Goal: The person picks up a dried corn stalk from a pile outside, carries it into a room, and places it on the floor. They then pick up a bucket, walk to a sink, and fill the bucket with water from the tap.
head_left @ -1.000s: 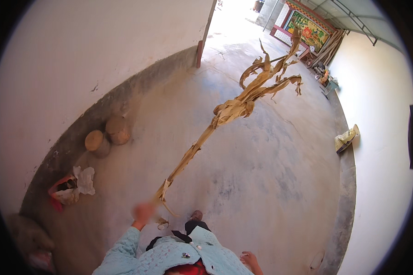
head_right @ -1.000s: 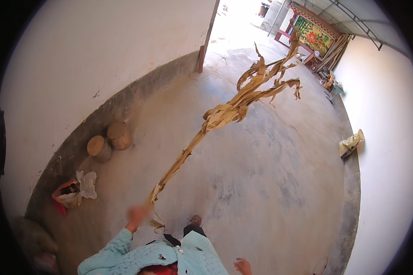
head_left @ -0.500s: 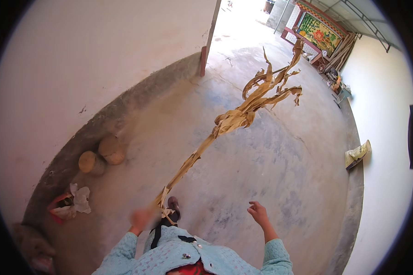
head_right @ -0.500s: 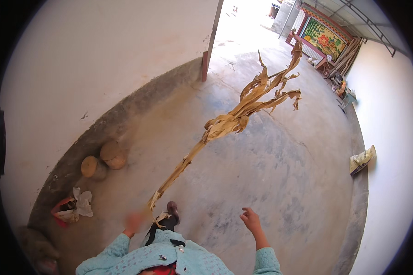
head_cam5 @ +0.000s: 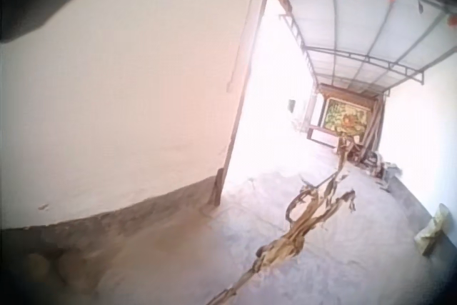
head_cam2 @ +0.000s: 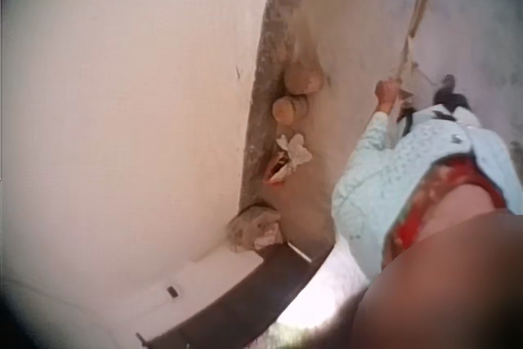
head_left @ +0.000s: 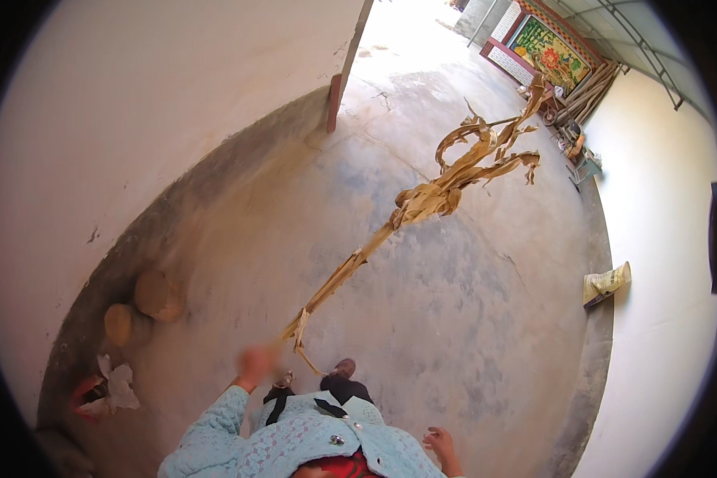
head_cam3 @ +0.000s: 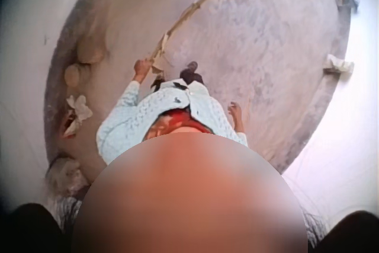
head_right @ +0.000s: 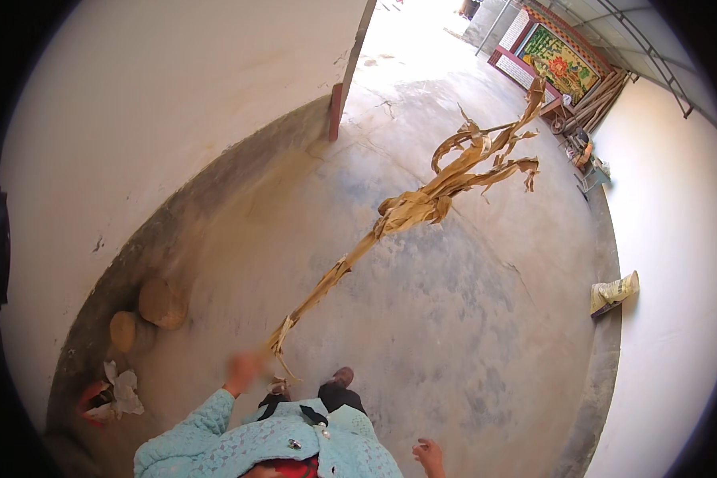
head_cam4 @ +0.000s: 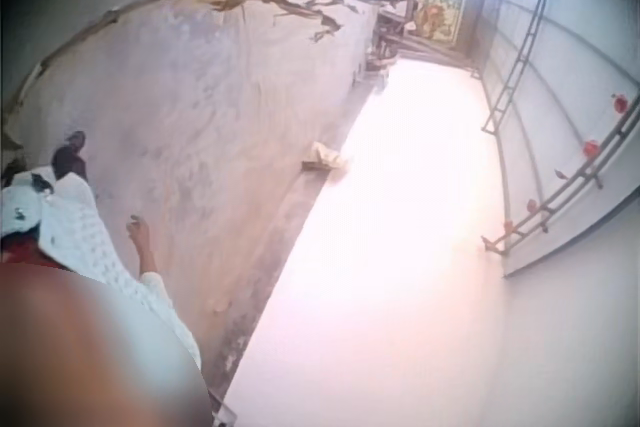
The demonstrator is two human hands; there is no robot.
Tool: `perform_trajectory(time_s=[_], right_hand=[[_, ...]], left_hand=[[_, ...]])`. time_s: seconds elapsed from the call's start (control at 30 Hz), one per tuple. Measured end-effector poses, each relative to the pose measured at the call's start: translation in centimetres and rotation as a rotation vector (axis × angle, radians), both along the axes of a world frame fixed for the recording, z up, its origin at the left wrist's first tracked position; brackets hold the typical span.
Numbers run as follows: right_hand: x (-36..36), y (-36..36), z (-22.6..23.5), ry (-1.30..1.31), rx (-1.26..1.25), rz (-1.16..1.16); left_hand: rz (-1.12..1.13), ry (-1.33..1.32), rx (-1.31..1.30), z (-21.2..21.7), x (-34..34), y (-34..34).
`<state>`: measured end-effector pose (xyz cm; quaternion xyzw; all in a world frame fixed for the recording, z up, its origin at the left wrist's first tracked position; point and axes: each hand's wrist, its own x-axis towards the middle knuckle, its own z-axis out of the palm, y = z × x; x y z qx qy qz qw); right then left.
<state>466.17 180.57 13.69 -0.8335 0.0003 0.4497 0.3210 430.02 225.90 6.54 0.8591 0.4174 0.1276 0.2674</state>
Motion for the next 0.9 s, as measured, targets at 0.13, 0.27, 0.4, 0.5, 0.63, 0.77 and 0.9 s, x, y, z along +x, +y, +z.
perform_trajectory(time_s=[0.13, 0.27, 0.4, 0.5, 0.63, 0.77, 0.9], right_hand=[[4.0, 7.4, 1.8, 0.051, 0.027, 0.158], [13.1, 15.0, -3.6, 0.111, 0.226, 0.105], [21.9, 32.1, 1.8, 0.164, 0.46, 0.29], [25.5, 41.8, 4.4, 0.172, 0.566, 0.433], [28.5, 53.3, 5.0, 0.333, 0.81, 0.304], [27.7, 61.5, 3.4, 0.4, 1.005, 0.24], [30.8, 67.7, 6.2, 0.439, 1.099, 0.198]], left_hand=[[0.03, 0.061, 0.062, 0.2, 5.6, 4.4], [0.028, -0.015, 0.162, 4.0, 12.5, 8.9], [-0.023, 0.097, 0.224, 5.7, 18.5, 13.2], [0.089, 0.205, 0.114, 6.2, 25.2, 14.4], [0.155, -0.03, 0.028, 7.0, 31.9, 17.7], [0.196, -0.053, -0.229, 8.0, 34.9, 22.6], [0.085, -0.049, -0.133, 5.1, 40.2, 28.0]])
